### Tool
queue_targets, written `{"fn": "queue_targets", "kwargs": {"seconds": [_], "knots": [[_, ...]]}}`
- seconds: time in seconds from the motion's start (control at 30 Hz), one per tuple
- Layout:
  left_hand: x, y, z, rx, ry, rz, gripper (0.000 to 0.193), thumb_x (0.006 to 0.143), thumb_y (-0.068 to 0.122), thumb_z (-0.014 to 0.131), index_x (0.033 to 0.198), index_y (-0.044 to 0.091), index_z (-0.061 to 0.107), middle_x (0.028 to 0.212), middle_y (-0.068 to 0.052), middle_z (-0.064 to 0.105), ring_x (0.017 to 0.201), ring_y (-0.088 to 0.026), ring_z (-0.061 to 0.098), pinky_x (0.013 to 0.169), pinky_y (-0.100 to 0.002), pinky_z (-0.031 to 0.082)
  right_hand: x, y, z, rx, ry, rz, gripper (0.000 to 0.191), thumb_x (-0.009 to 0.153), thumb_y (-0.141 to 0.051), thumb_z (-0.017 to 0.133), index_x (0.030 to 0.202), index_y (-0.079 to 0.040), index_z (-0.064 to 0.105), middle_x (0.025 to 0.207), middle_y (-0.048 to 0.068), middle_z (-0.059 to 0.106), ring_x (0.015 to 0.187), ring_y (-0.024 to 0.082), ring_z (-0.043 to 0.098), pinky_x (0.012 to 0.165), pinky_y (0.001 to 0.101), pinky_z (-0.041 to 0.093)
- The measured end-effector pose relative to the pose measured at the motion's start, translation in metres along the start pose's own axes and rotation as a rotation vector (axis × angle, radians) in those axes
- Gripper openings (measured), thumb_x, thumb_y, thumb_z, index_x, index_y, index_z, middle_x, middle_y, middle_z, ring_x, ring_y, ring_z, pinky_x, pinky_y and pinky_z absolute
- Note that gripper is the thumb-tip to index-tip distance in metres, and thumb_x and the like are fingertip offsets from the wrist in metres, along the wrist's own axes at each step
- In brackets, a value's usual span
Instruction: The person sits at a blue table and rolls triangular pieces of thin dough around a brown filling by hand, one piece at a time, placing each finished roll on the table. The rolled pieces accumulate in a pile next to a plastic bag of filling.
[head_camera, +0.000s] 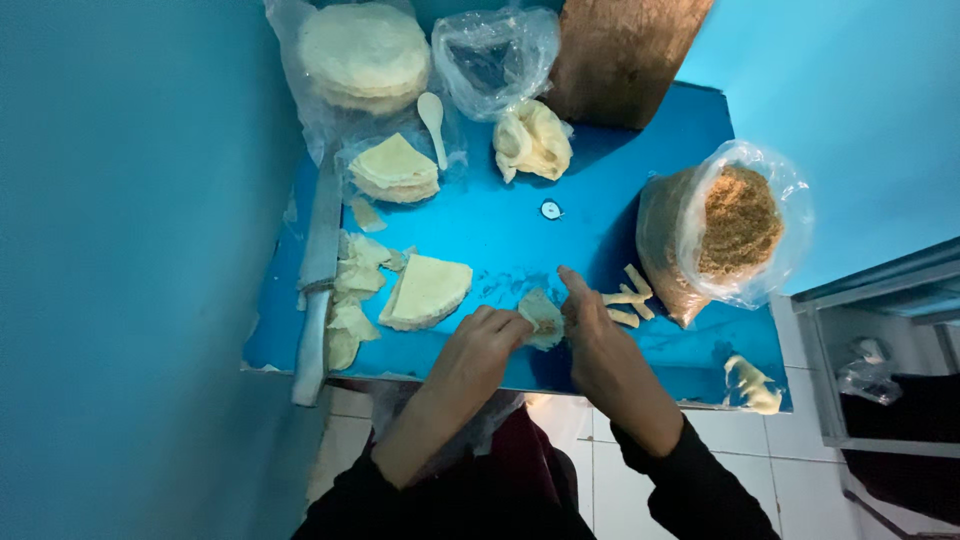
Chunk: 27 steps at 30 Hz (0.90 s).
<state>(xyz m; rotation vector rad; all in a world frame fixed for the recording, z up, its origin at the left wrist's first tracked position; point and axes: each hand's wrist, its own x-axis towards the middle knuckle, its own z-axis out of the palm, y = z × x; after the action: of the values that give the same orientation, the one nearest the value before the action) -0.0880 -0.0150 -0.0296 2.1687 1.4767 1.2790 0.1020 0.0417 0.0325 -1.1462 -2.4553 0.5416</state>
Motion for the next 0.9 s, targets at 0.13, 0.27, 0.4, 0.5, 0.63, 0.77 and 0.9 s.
{"fn": "queue_targets", "kwargs": {"seconds": [0.13, 0.27, 0.4, 0.5, 0.63, 0.77, 0.9], "knots": [[0.002, -0.007, 0.002, 0.123, -0.058, 0.057, 0.022, 0.086, 0.0, 0.064, 0.108, 0.004, 0.065, 0.105, -0.011, 0.067, 0.098, -0.031, 0.061, 0.084, -0.044, 0.049, 0.001, -0.001, -0.002, 0.088, 0.044, -0.199, 0.072, 0.088, 0.018, 0.051, 0.154, -0.005, 0.033, 0.132, 0.026, 0.061, 0.114, 0.039, 0.068, 0.091, 0.0446, 0.057], [0.005, -0.01, 0.004, 0.139, -0.026, 0.089, 0.023, 0.086, -0.003, 0.062, 0.108, 0.005, 0.063, 0.104, -0.011, 0.066, 0.099, -0.03, 0.061, 0.084, -0.044, 0.049, -0.001, 0.006, -0.002, 0.146, -0.085, -0.145, 0.078, 0.083, 0.016, 0.052, 0.155, -0.004, 0.029, 0.132, 0.023, 0.064, 0.114, 0.035, 0.07, 0.093, 0.0451, 0.056], [0.01, -0.01, 0.008, 0.128, 0.016, 0.082, 0.023, 0.085, -0.004, 0.061, 0.105, 0.005, 0.064, 0.098, -0.011, 0.064, 0.098, -0.032, 0.06, 0.083, -0.046, 0.047, -0.001, 0.017, 0.0, 0.098, -0.088, -0.257, 0.082, 0.084, -0.001, 0.069, 0.156, -0.007, 0.03, 0.119, 0.013, 0.074, 0.114, 0.031, 0.07, 0.104, 0.0546, 0.044], [0.019, -0.01, 0.015, 0.179, -0.036, 0.011, 0.017, 0.088, -0.003, 0.062, 0.102, 0.005, 0.065, 0.089, -0.011, 0.062, 0.091, -0.032, 0.06, 0.08, -0.047, 0.046, 0.008, 0.023, 0.004, -0.077, -0.094, -0.241, 0.079, 0.09, -0.008, 0.073, 0.157, -0.013, 0.031, 0.111, 0.004, 0.078, 0.105, 0.024, 0.072, 0.101, 0.0565, 0.041], [0.027, -0.012, 0.02, 0.173, 0.007, 0.009, 0.015, 0.081, 0.0, 0.064, 0.094, 0.005, 0.065, 0.089, -0.014, 0.061, 0.091, -0.035, 0.059, 0.079, -0.048, 0.046, 0.028, 0.031, 0.002, 0.05, -0.133, -0.212, 0.081, 0.091, -0.004, 0.071, 0.16, -0.015, 0.031, 0.098, 0.005, 0.079, 0.092, 0.026, 0.073, 0.094, 0.0513, 0.045], [0.025, -0.011, 0.021, 0.215, -0.024, 0.064, 0.017, 0.082, -0.001, 0.063, 0.099, 0.001, 0.065, 0.093, -0.013, 0.063, 0.093, -0.033, 0.06, 0.081, -0.046, 0.049, 0.035, 0.032, 0.002, 0.328, -0.177, -0.025, 0.084, 0.091, -0.004, 0.07, 0.162, -0.015, 0.027, 0.086, 0.014, 0.063, 0.078, 0.031, 0.063, 0.075, 0.0418, 0.053], [0.016, -0.01, 0.019, 0.289, -0.06, 0.177, 0.015, 0.081, 0.002, 0.063, 0.096, 0.001, 0.064, 0.098, -0.014, 0.064, 0.095, -0.031, 0.06, 0.083, -0.043, 0.051, 0.016, 0.031, 0.013, 0.06, 0.058, -0.293, 0.076, 0.09, 0.004, 0.063, 0.159, -0.008, 0.032, 0.098, 0.013, 0.071, 0.089, 0.032, 0.067, 0.079, 0.0423, 0.053]]}}
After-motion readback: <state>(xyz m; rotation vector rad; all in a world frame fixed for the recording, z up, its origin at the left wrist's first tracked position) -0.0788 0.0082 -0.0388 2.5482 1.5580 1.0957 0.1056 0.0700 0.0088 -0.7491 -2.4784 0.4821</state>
